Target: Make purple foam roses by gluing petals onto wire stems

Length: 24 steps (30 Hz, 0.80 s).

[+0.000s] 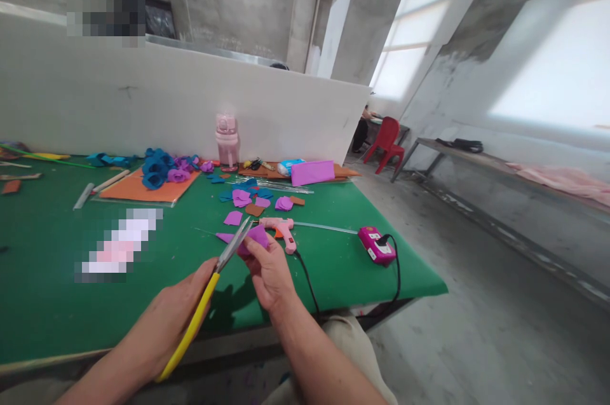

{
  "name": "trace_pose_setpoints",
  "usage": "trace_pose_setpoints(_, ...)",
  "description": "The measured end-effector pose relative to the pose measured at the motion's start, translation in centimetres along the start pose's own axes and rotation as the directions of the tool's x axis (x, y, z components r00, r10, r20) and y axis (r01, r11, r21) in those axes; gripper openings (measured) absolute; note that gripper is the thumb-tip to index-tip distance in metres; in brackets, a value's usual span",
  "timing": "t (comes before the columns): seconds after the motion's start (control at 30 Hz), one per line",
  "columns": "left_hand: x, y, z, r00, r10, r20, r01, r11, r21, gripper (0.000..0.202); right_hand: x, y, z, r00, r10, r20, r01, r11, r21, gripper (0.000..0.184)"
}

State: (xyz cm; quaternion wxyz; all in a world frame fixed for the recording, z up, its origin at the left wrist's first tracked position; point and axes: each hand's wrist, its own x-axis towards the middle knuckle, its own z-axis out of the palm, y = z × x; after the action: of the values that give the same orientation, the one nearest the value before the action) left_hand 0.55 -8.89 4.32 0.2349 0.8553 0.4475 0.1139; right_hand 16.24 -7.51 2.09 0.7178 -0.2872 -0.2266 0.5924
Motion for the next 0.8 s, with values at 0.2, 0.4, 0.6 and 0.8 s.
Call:
trace_pose_setpoints(0.2, -0.3, -0.1, -0.2, 0.999, 0.036, -0.015, -0.036, 0.999, -0.003, 0.049, -0.1, -0.5, 0.0, 1.0, 0.017, -0.002, -0.017, 1.0, -0.017, 0.017)
trace_pose_setpoints(0.4, -0.3, 0.1, -0.4, 1.0, 0.029, 0.011, -0.029, 1.0, 0.011, 0.045, 0.0, -0.5, -0.2, 1.0, 0.017, 0.018, -0.017, 1.0, -0.022, 0.016)
trace_pose_setpoints(0.6, -0.4, 0.3, -0.7, 0.999, 0.038, 0.006, -0.038, 0.999, -0.003, 0.043, 0.0, -0.6, -0.3, 0.999, 0.02, 0.026, -0.019, 0.999, -0.036, 0.016)
trace_pose_setpoints(0.8, -0.7, -0.2, -0.6, 0.998, 0.061, -0.01, -0.061, 0.998, -0.03, 0.039, 0.1, -1.2, -0.4, 1.0, 0.025, 0.015, -0.024, 0.995, -0.094, 0.021)
